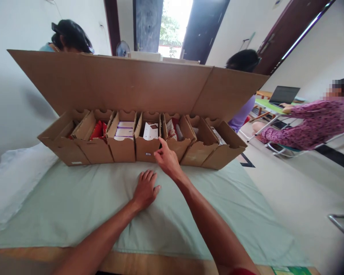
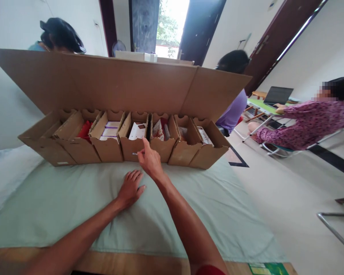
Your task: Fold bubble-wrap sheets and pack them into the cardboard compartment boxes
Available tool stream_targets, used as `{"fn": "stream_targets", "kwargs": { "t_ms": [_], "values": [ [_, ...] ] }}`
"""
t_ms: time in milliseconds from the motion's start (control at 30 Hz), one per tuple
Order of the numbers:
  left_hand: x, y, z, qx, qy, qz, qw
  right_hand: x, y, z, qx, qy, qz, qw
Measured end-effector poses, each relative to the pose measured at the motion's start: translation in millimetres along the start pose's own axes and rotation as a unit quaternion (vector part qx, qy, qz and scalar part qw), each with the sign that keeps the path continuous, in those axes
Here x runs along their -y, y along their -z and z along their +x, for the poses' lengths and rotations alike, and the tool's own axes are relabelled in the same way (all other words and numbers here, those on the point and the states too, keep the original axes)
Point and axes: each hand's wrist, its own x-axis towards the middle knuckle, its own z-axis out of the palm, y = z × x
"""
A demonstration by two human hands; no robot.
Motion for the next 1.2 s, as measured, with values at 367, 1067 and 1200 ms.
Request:
{"fn": "stream_targets", "kwargs": {
  "t_ms": [367, 1067, 1200],
  "values": [
    [12.9, -2.5, 10.4, -0.201, 0.159, -0.345, 0.903, 21.0, 2.1, 12.2, -0.044, -0.06, 0.021, 0.997],
    [-6.6, 61.9, -97.5, -0.148, 0.118, -0.5, 0.845, -38.7, 98.9, -280.1, -0.164, -0.121, 0.242, 0.949],
    [-10.4, 58.7, -94.5, -0.107, 0.101, -0.511, 0.847, -27.3, 52.1, -295.0, -0.102, -0.141, 0.197, 0.965]
  ]
}}
